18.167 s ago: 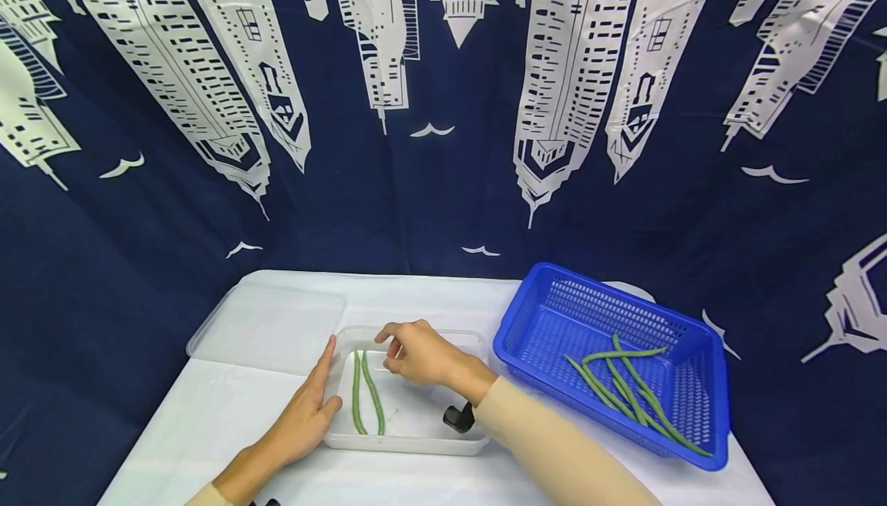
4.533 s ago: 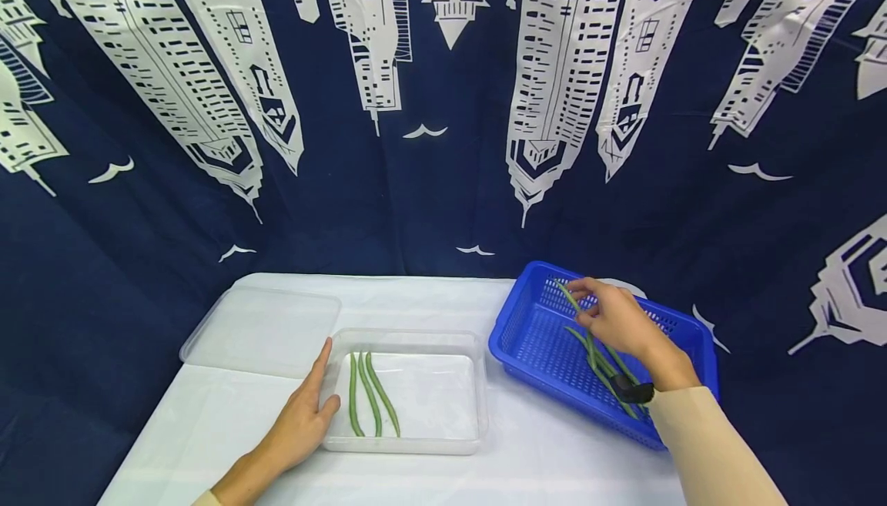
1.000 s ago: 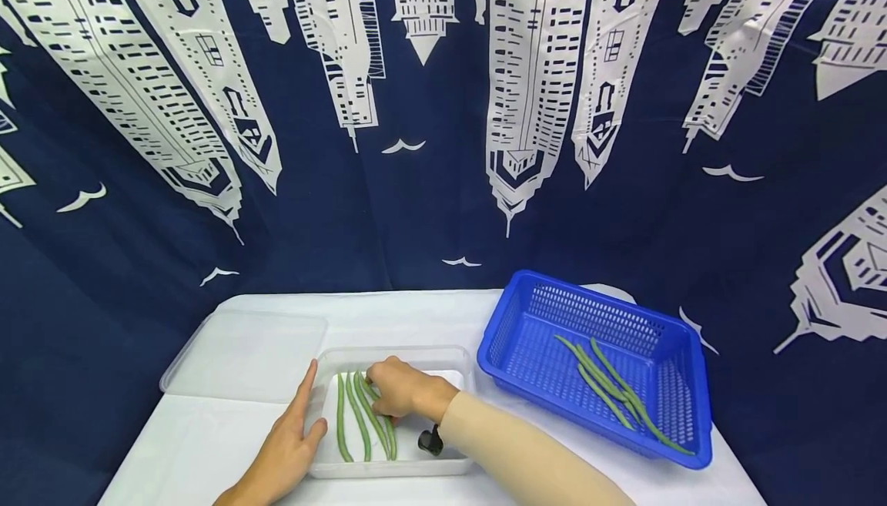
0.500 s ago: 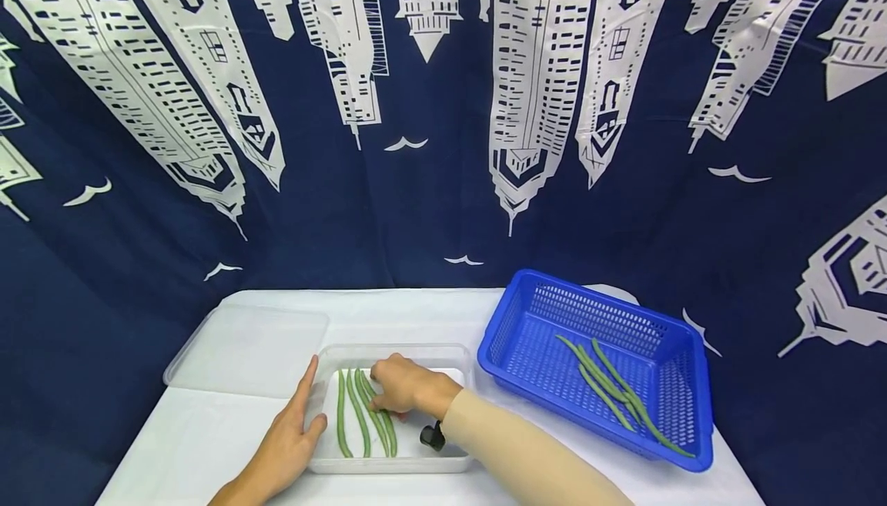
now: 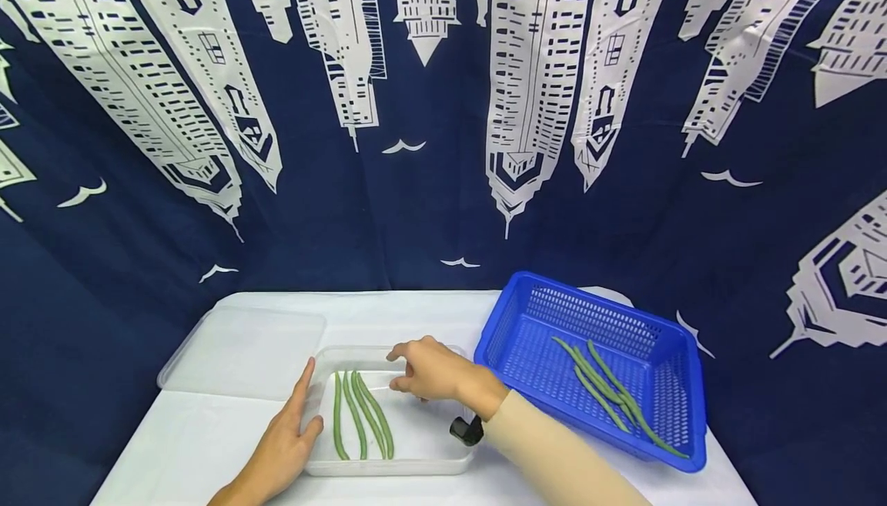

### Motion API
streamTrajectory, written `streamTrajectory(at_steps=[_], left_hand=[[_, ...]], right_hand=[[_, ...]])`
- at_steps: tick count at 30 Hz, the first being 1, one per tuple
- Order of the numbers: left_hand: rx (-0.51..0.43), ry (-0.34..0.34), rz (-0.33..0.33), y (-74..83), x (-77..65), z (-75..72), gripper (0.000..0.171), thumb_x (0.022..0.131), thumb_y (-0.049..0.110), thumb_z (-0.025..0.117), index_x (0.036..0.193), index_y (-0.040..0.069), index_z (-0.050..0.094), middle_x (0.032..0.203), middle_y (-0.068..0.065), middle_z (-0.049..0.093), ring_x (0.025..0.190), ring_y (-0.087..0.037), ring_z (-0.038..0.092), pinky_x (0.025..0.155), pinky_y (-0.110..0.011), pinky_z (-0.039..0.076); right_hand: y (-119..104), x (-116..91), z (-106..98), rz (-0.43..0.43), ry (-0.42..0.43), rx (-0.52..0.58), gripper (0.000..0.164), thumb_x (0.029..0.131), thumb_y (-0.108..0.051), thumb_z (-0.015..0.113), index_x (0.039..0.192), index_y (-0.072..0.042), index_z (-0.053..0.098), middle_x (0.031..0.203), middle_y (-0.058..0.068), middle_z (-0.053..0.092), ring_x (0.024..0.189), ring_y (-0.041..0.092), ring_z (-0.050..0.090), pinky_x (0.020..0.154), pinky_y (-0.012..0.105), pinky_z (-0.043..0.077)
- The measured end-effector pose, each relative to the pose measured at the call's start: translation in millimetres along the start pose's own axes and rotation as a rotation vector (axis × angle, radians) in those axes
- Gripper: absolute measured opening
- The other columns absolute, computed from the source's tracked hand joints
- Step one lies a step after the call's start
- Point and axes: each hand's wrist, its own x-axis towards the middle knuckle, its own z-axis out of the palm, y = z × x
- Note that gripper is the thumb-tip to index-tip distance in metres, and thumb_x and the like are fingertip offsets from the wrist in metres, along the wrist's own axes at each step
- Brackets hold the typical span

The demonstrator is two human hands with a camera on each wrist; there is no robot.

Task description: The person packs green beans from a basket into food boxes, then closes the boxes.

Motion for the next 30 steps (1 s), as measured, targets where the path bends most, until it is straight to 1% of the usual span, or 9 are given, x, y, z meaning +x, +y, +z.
streamTrajectory(at_steps=[3, 6, 9, 14, 18, 23, 26, 28, 30], left_hand=[[0.004, 0.005, -0.001, -0.7, -0.3, 1.7, 0.098, 0.110, 0.003, 0.062, 0.190, 0.022, 0.010, 0.194, -0.024, 0.022, 0.177, -0.050, 0.030, 0.141, -0.072, 0.028], [-0.004, 0.005, 0.004, -0.8, -0.2, 4.1, 0.098, 0.109, 0.003, 0.063, 0.190, 0.023, 0.011, 0.193, -0.024, 0.024, 0.176, -0.050, 0.032, 0.140, -0.073, 0.030], [-0.009, 0.004, 0.009, 0.2, -0.3, 6.1, 0.099, 0.109, 0.003, 0.063, 0.190, 0.024, 0.011, 0.193, -0.024, 0.025, 0.175, -0.050, 0.033, 0.140, -0.075, 0.032], [-0.005, -0.001, 0.019, 0.6, 0.4, 7.1, 0.098, 0.110, 0.002, 0.063, 0.190, 0.022, 0.011, 0.193, -0.024, 0.025, 0.175, -0.051, 0.032, 0.139, -0.076, 0.032], [-0.007, -0.013, 0.019, 1.4, 1.2, 4.8, 0.098, 0.111, 0.003, 0.063, 0.190, 0.023, 0.010, 0.194, -0.023, 0.023, 0.176, -0.051, 0.031, 0.139, -0.076, 0.030], [-0.005, -0.014, 0.024, 0.7, 2.9, 0.5, 0.098, 0.112, 0.005, 0.064, 0.190, 0.022, 0.008, 0.194, -0.025, 0.022, 0.176, -0.053, 0.030, 0.138, -0.078, 0.030], [-0.002, -0.020, 0.015, -1.3, 2.5, -1.2, 0.099, 0.112, 0.005, 0.064, 0.191, 0.023, 0.006, 0.194, -0.026, 0.020, 0.175, -0.054, 0.030, 0.137, -0.079, 0.031], [-0.002, -0.027, -0.001, -2.5, 2.0, -2.2, 0.100, 0.112, 0.006, 0.063, 0.191, 0.026, 0.004, 0.195, -0.024, 0.019, 0.176, -0.053, 0.029, 0.138, -0.078, 0.030], [0.001, -0.028, -0.007, -3.5, 2.1, -3.6, 0.101, 0.112, 0.005, 0.063, 0.191, 0.027, 0.003, 0.195, -0.023, 0.018, 0.176, -0.052, 0.028, 0.139, -0.077, 0.029]], right_hand=[[7.1, -13.7, -13.4, 0.001, -0.005, 0.049, 0.049, 0.108, -0.020, 0.085, 0.151, -0.002, 0.073, 0.084, -0.003, 0.076, 0.056, 0.012, 0.074, 0.069, 0.023, 0.064], [18.6, -30.4, -28.2, 0.004, 0.016, 0.095, 0.049, 0.107, -0.019, 0.086, 0.151, -0.002, 0.073, 0.090, -0.001, 0.076, 0.056, 0.015, 0.076, 0.058, 0.026, 0.064], [33.2, -48.8, -44.2, 0.018, 0.052, 0.108, 0.048, 0.107, -0.019, 0.085, 0.151, -0.003, 0.074, 0.091, -0.001, 0.075, 0.056, 0.014, 0.075, 0.057, 0.030, 0.065], [57.7, -78.2, -72.5, 0.079, 0.114, 0.113, 0.047, 0.108, -0.019, 0.085, 0.150, -0.001, 0.074, 0.088, 0.000, 0.073, 0.059, 0.016, 0.074, 0.059, 0.033, 0.068], [76.6, -99.8, -94.8, 0.092, 0.159, 0.058, 0.046, 0.108, -0.021, 0.085, 0.148, 0.000, 0.075, 0.090, -0.002, 0.074, 0.063, 0.012, 0.072, 0.062, 0.029, 0.066], [99.3, -121.3, -116.3, 0.128, 0.192, -0.038, 0.044, 0.108, -0.022, 0.085, 0.147, -0.003, 0.078, 0.095, -0.004, 0.076, 0.066, 0.007, 0.064, 0.061, 0.025, 0.058], [115.6, -133.1, -122.4, 0.174, 0.189, -0.068, 0.044, 0.107, -0.021, 0.086, 0.146, -0.002, 0.078, 0.097, -0.003, 0.076, 0.070, 0.008, 0.063, 0.062, 0.024, 0.054], [127.7, -140.7, -124.0, 0.212, 0.178, -0.082, 0.044, 0.106, -0.020, 0.087, 0.145, -0.002, 0.078, 0.099, -0.003, 0.076, 0.074, 0.009, 0.063, 0.063, 0.024, 0.052], [140.8, -147.2, -124.8, 0.242, 0.158, -0.096, 0.045, 0.105, -0.019, 0.087, 0.145, 0.000, 0.077, 0.100, -0.002, 0.077, 0.077, 0.011, 0.064, 0.065, 0.025, 0.050]])
